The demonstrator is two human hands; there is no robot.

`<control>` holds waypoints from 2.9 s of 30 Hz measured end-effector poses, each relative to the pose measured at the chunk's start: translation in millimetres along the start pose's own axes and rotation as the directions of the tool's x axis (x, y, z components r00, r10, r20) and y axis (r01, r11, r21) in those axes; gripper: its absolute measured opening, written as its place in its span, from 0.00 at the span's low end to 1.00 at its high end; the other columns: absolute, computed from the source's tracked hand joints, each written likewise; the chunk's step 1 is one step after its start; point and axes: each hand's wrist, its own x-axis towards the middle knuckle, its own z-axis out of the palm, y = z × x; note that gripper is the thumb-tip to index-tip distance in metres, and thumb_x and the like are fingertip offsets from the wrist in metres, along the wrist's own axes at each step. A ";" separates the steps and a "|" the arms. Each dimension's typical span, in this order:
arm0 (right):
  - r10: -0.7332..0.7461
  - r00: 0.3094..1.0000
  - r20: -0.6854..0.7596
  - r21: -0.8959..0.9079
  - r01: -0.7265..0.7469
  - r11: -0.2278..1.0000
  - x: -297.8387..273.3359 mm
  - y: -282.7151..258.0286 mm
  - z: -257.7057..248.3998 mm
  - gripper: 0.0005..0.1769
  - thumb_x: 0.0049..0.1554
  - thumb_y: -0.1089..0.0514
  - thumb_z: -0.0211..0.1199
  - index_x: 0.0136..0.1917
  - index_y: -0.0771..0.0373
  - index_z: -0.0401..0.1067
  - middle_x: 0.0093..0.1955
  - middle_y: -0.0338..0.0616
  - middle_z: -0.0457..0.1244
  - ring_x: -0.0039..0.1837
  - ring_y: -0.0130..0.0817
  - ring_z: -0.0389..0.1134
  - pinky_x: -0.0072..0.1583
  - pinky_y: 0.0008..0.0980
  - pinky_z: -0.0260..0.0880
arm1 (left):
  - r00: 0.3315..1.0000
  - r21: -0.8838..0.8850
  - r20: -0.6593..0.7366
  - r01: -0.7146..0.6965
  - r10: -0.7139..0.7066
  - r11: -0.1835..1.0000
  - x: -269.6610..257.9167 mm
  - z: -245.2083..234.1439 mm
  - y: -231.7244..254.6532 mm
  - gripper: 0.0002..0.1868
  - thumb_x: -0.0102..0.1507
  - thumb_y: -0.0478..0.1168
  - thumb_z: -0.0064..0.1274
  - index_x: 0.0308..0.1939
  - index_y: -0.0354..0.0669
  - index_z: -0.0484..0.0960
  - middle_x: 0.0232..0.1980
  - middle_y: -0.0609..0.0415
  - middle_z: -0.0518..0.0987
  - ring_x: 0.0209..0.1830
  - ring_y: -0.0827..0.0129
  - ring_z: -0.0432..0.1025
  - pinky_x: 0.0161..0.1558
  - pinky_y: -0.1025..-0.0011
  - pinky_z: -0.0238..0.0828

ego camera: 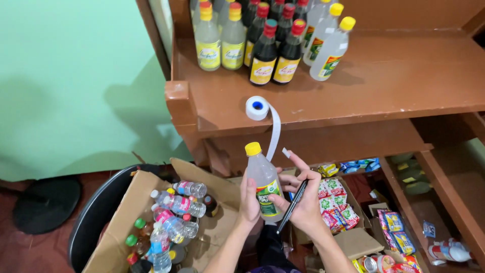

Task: The person takes various bottles from a cardboard box, applies a small white label to each one, and writes on the label with a black pen. After labeling, the person places the bottles onto a wooden shelf, arranging them in rows alongside other similar bottles.

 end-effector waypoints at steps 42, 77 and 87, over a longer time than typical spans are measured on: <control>0.267 0.931 -0.249 0.212 -0.217 0.953 19.0 -49.9 -13.2 0.35 0.38 0.70 0.76 0.49 0.55 0.56 0.62 0.41 0.60 0.64 0.32 0.61 0.59 0.35 0.64 | 0.970 0.744 0.068 -0.204 0.232 0.636 -10.5 44.5 34.3 0.45 0.65 0.70 0.49 0.70 0.35 0.65 0.55 0.41 0.82 0.55 0.57 0.80 0.55 0.63 0.77; -0.635 0.641 -0.431 -0.178 0.630 0.756 -2.4 -91.6 22.6 0.16 0.64 0.66 0.57 0.40 0.63 0.52 0.31 0.50 0.61 0.30 0.31 0.58 0.34 0.32 0.62 | 1.000 0.646 0.018 -0.014 0.003 0.763 -33.2 103.6 99.5 0.36 0.67 0.63 0.47 0.62 0.33 0.72 0.46 0.46 0.85 0.49 0.67 0.78 0.53 0.67 0.75; -0.651 0.662 -0.373 -0.237 0.610 0.756 6.9 -105.2 29.0 0.16 0.62 0.74 0.50 0.36 0.66 0.49 0.28 0.48 0.57 0.30 0.31 0.55 0.31 0.31 0.60 | 1.000 0.631 0.015 -0.029 0.025 0.775 -32.4 102.3 99.2 0.39 0.66 0.66 0.46 0.62 0.32 0.72 0.49 0.45 0.84 0.51 0.65 0.78 0.55 0.67 0.74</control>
